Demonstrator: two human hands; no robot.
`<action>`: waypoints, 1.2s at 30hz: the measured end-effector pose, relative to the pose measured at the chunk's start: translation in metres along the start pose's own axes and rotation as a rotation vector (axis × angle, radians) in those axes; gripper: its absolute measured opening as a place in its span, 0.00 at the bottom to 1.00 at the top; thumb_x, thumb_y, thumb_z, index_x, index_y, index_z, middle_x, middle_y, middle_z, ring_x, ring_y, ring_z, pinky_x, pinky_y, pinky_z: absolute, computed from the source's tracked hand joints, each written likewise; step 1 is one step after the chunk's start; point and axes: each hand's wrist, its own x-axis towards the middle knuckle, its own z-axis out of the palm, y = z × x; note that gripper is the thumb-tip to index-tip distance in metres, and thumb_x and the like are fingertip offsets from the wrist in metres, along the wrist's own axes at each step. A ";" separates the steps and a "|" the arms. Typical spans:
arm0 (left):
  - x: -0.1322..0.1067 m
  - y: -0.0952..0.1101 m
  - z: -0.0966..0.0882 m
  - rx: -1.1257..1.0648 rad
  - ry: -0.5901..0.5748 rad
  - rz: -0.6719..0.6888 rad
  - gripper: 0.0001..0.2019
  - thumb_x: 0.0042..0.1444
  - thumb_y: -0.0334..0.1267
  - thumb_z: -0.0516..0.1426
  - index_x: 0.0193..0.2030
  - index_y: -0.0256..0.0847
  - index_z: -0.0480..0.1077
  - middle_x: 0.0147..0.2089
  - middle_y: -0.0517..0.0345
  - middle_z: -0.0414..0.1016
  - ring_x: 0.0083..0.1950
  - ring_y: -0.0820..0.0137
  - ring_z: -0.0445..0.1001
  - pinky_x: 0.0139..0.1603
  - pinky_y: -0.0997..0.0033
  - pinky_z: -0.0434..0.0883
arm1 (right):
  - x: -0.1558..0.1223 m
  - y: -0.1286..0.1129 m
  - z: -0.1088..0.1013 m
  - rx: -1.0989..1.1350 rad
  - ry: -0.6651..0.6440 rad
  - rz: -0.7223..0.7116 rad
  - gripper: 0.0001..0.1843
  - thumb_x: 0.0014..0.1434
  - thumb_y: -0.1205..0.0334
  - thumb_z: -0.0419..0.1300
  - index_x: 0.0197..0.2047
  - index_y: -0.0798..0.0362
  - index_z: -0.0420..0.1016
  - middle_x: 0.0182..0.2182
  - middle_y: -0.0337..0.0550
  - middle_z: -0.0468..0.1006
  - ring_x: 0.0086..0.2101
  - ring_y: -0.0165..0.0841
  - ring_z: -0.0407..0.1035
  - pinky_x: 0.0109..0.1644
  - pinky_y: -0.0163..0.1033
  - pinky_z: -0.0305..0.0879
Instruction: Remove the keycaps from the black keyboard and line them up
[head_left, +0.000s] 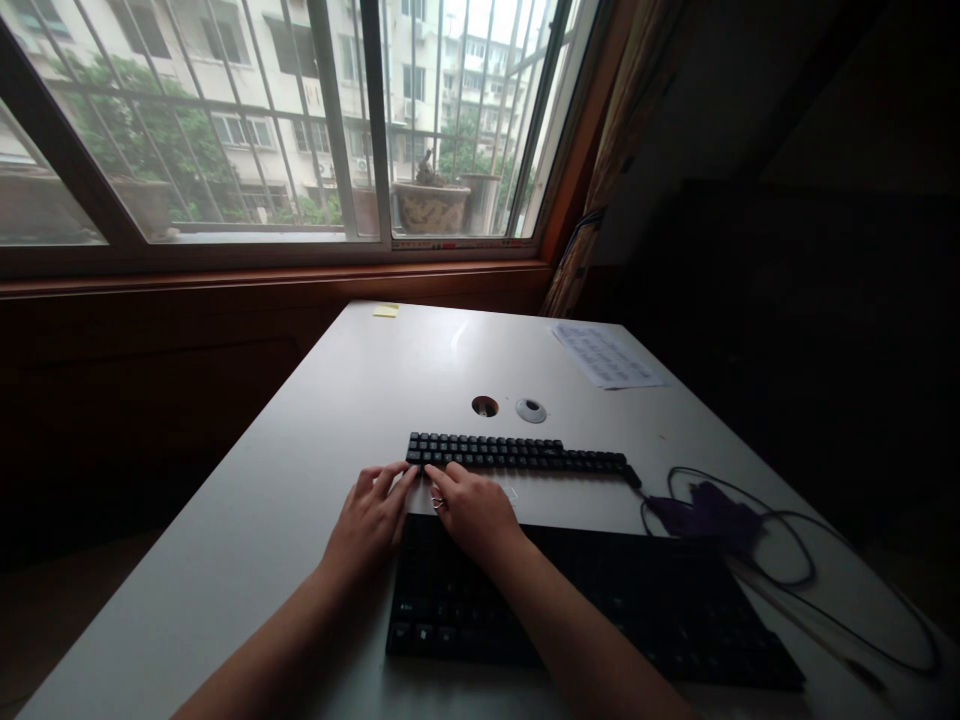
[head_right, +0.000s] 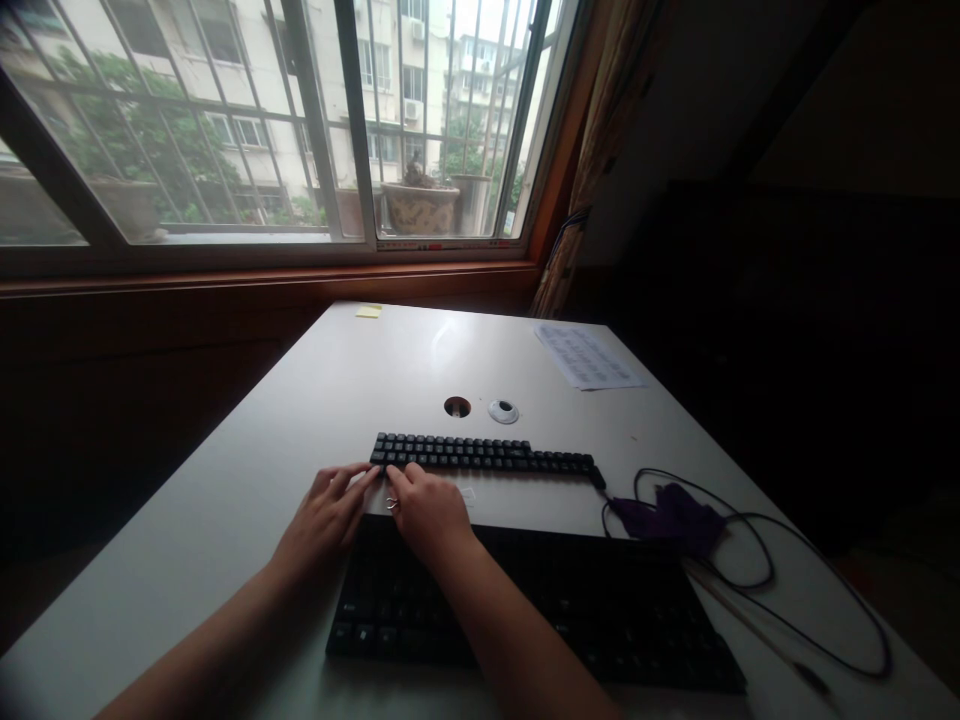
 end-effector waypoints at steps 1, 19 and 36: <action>0.000 0.000 0.000 0.001 -0.007 -0.004 0.23 0.64 0.35 0.52 0.66 0.42 0.61 0.62 0.50 0.65 0.57 0.55 0.62 0.60 0.54 0.66 | 0.000 0.000 0.001 0.003 0.006 -0.002 0.23 0.68 0.57 0.48 0.65 0.43 0.62 0.47 0.44 0.75 0.41 0.36 0.73 0.40 0.38 0.67; 0.000 0.003 -0.004 0.035 -0.003 0.009 0.23 0.63 0.34 0.53 0.66 0.41 0.62 0.62 0.47 0.66 0.58 0.55 0.63 0.59 0.55 0.66 | 0.000 -0.001 -0.002 -0.010 -0.002 -0.005 0.22 0.69 0.56 0.48 0.64 0.44 0.63 0.47 0.46 0.75 0.42 0.36 0.74 0.39 0.37 0.67; 0.000 0.000 -0.001 -0.001 0.048 0.041 0.24 0.63 0.32 0.51 0.67 0.40 0.60 0.62 0.46 0.66 0.58 0.55 0.63 0.60 0.54 0.66 | 0.000 0.000 -0.001 -0.004 -0.004 0.011 0.24 0.68 0.56 0.48 0.66 0.44 0.61 0.48 0.46 0.75 0.42 0.37 0.73 0.40 0.37 0.68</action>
